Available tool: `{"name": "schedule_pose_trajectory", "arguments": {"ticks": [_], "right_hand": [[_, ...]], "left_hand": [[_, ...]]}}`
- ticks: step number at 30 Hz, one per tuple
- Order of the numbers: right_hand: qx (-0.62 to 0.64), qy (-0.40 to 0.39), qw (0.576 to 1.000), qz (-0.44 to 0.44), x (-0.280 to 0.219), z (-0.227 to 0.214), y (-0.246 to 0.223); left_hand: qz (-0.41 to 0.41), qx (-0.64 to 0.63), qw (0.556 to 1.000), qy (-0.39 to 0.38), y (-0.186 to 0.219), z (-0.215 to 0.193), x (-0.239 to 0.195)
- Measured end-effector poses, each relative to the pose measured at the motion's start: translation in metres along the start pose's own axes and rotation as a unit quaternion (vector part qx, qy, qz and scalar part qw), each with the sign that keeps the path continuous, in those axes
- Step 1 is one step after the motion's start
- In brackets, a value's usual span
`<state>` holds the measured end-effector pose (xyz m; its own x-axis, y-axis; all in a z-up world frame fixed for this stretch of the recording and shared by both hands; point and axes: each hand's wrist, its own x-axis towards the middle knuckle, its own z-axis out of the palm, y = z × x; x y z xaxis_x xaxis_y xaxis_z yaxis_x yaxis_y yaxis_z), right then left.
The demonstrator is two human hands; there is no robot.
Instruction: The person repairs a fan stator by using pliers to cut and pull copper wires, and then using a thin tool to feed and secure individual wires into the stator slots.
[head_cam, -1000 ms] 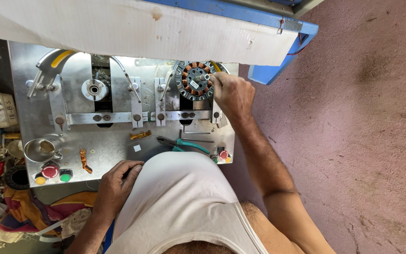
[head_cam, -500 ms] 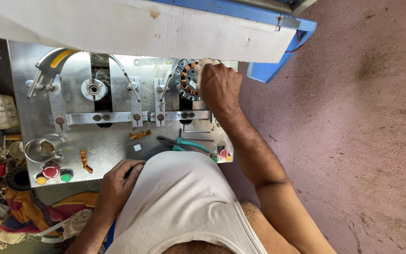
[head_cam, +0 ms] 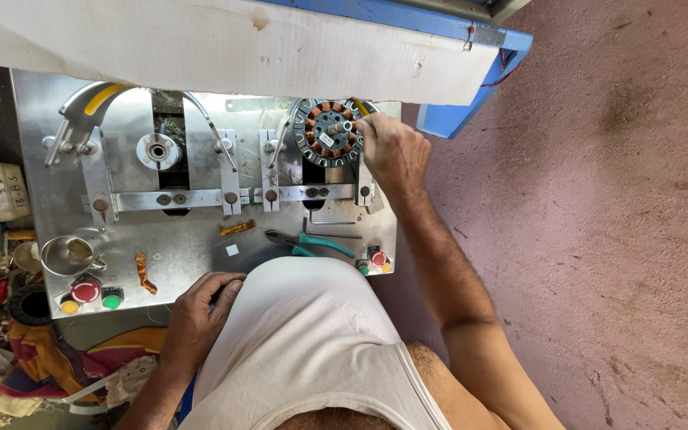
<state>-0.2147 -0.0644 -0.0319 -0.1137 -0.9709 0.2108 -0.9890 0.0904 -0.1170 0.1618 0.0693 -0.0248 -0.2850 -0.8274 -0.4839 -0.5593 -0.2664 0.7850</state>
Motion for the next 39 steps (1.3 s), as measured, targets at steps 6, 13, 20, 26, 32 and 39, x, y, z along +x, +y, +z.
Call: {"name": "schedule_pose_trajectory", "arguments": {"ticks": [6,13,20,26,32,39], "right_hand": [[0.139,-0.099,0.977,0.131,0.033,-0.014,-0.027],[-0.098,-0.062,0.991,-0.060,-0.002,0.004,-0.049],[0.023,0.004,0.999,-0.040,-0.018,-0.008,-0.025],[0.055,-0.059,0.995,0.061,0.023,-0.015,-0.015],[0.001,-0.041,0.999,-0.013,0.021,-0.011,-0.050],[-0.026,0.026,0.994,-0.103,-0.017,-0.008,-0.052]], "left_hand": [[0.016,0.002,1.000,0.009,-0.001,0.000,0.000],[-0.004,-0.010,1.000,0.007,0.002,-0.003,0.000],[-0.016,-0.008,1.000,0.007,0.001,-0.004,-0.001],[-0.020,-0.010,1.000,0.002,0.002,-0.004,-0.001],[-0.003,-0.019,1.000,0.012,0.003,-0.004,0.000],[-0.013,-0.022,1.000,0.013,0.001,-0.002,-0.001]]}}
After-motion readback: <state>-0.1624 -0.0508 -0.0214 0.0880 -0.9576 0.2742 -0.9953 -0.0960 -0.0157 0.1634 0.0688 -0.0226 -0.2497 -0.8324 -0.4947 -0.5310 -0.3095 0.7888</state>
